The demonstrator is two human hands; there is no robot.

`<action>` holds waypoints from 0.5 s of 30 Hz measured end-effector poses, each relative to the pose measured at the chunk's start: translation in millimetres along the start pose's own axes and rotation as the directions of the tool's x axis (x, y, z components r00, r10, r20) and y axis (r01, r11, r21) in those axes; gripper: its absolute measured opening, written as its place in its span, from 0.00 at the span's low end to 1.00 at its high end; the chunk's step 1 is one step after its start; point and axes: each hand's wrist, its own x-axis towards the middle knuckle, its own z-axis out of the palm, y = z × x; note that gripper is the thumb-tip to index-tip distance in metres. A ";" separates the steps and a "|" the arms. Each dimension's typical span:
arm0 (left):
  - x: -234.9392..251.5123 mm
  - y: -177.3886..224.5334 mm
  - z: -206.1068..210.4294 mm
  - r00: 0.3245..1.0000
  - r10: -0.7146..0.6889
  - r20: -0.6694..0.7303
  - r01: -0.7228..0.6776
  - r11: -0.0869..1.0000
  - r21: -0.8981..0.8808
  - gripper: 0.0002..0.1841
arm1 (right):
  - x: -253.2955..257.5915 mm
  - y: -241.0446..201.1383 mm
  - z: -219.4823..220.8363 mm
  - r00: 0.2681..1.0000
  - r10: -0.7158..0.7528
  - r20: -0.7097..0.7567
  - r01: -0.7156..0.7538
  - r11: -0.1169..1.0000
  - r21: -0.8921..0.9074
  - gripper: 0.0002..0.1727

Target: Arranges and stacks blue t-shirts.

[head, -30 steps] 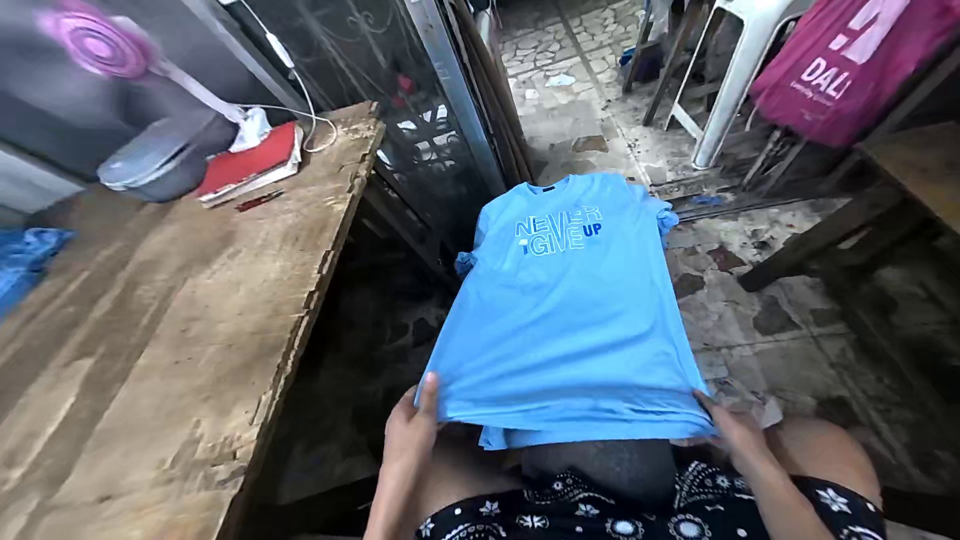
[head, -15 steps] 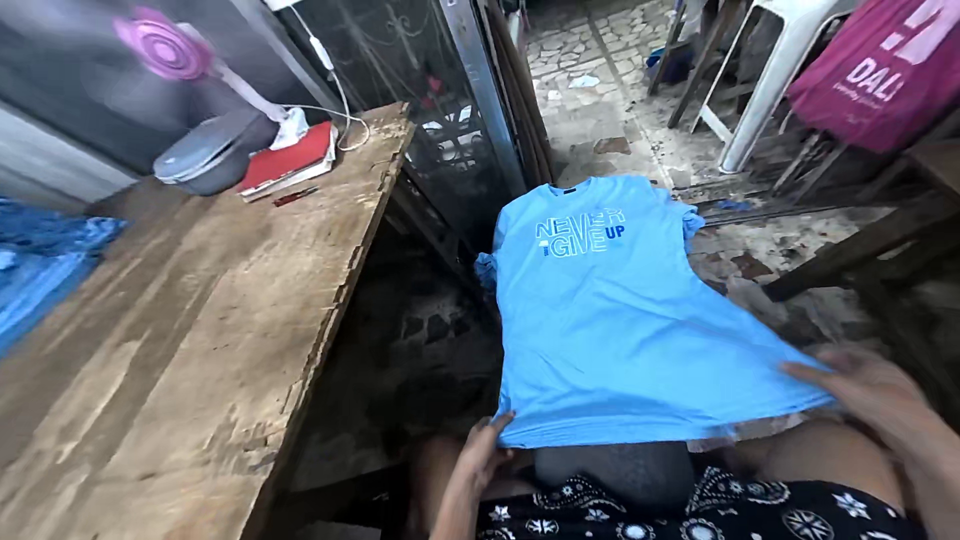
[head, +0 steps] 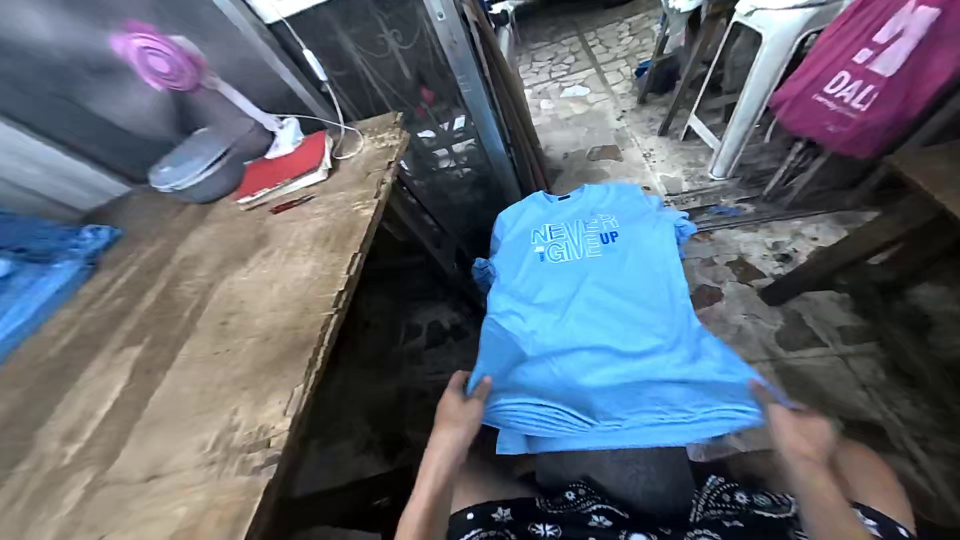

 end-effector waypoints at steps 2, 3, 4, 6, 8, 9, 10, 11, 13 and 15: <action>-11.7 2.3 -3.3 0.985 0.170 0.029 -0.170 0.985 0.002 0.19 | 10.1 -30.3 -25.3 0.988 -0.130 -0.082 0.143 0.973 0.179 0.30; -17.0 6.3 -5.4 0.972 0.232 0.024 -0.227 0.966 -0.125 0.18 | 8.5 -49.7 -35.4 0.983 -0.156 -0.098 0.178 0.943 0.281 0.27; -20.4 5.7 -5.2 0.974 0.226 0.002 -0.216 0.932 -0.290 0.18 | -1.7 -72.2 -45.9 0.982 -0.165 -0.091 0.187 0.914 0.360 0.24; -13.3 -19.6 8.8 0.998 0.042 -0.050 -0.058 0.926 -0.374 0.20 | -20.0 -110.3 -62.4 0.982 -0.184 -0.050 0.188 0.891 0.412 0.20; 5.9 -69.9 39.9 0.987 -0.159 -0.005 0.154 0.966 -0.207 0.28 | -14.2 -122.7 -71.3 0.966 -0.260 -0.004 0.249 0.921 0.298 0.20; 12.4 -93.9 55.3 0.970 -0.237 0.045 0.241 0.959 -0.146 0.31 | -5.2 -120.1 -74.4 0.950 -0.309 0.052 0.293 0.935 0.201 0.22; 16.9 -109.7 65.9 0.947 -0.304 0.101 0.315 0.941 -0.123 0.32 | 6.0 -113.4 -76.3 0.937 -0.317 0.143 0.308 0.948 0.086 0.26; 19.5 -118.4 70.8 0.919 -0.361 0.159 0.384 0.909 -0.160 0.32 | 16.5 -104.1 -76.6 0.932 -0.256 0.259 0.278 0.959 -0.052 0.29; 17.7 -120.1 66.7 0.859 -0.418 0.296 0.505 0.785 -0.358 0.25 | 25.4 -87.9 -74.0 0.873 0.007 0.487 0.149 0.948 -0.281 0.35; 14.7 -102.7 53.3 0.792 -0.385 0.474 0.602 0.623 -0.500 0.17 | 30.1 -63.7 -73.3 0.837 0.019 0.546 0.048 0.993 -0.107 0.32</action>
